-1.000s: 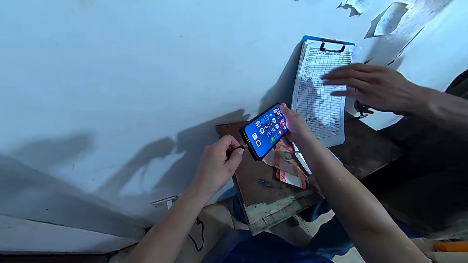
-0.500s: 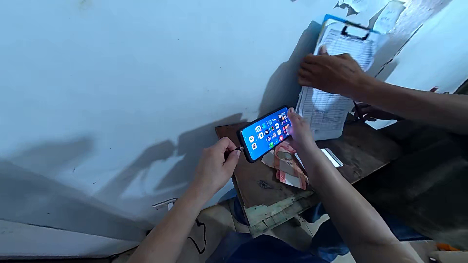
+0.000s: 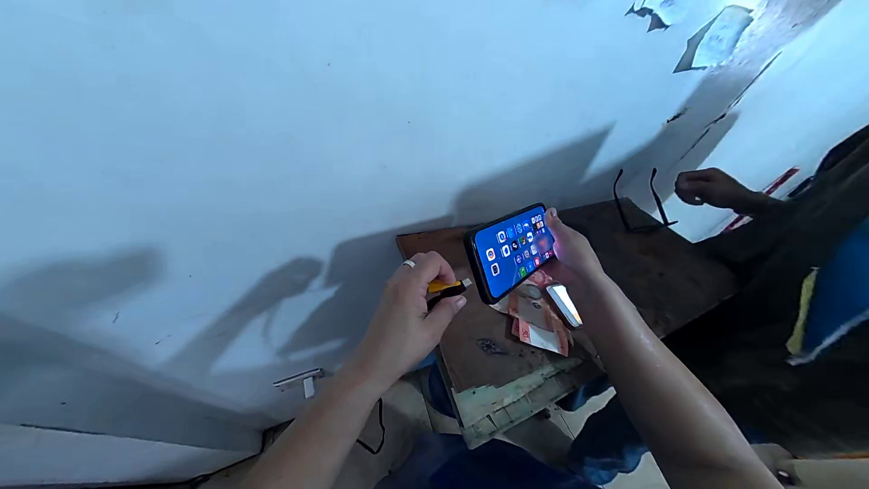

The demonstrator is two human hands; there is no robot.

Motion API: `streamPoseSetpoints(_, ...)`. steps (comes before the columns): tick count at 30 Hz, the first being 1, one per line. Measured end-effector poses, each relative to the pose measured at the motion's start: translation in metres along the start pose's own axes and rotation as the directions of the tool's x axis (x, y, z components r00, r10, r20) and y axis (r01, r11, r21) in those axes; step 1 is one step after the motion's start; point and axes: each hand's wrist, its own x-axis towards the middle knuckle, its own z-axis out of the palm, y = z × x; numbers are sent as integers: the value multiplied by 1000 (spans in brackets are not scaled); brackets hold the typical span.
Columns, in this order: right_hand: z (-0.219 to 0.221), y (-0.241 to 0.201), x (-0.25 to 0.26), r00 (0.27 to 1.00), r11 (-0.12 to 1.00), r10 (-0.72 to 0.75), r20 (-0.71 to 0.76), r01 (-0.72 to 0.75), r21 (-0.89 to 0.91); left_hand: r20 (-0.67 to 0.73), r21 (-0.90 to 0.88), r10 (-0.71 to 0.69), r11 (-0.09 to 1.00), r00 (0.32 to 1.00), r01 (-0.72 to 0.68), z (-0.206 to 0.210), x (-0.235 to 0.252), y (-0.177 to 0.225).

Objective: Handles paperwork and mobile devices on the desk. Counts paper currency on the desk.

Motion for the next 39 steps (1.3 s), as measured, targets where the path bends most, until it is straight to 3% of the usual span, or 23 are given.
streamPoseSetpoints(6,-4,-1,-6,1000,999,-16,18,16,-28,-164,230,212,958,964,-171,16,0,4)
streamPoseSetpoints(11,-4,-3,-10,1000,997,-26,-9,26,-67,-116,346,332,897,936,-275,19,1,0)
streamPoseSetpoints(16,-3,-6,-20,978,964,-201,-47,189,-185,-7,372,449,831,893,-415,10,9,-15)
streamPoseSetpoints(20,-1,-3,-31,975,965,-219,-32,212,-154,-49,332,466,842,883,-425,7,12,-22)
streamPoseSetpoints(24,2,-4,-29,986,985,-167,-21,165,-55,-24,200,364,914,931,-353,2,20,-33)
streamPoseSetpoints(28,4,-5,-6,965,960,-263,16,264,-92,141,58,11,998,990,-19,-15,48,-47)
streamPoseSetpoints(31,3,1,32,907,855,-399,133,421,-302,137,179,-31,984,990,6,-12,75,-52)
streamPoseSetpoints(36,-3,-1,86,954,763,-85,288,249,-597,173,505,-65,862,983,-32,7,107,-66)
streamPoseSetpoints(39,-3,-2,105,942,654,-85,325,298,-695,169,660,-102,750,980,-36,16,114,-81)
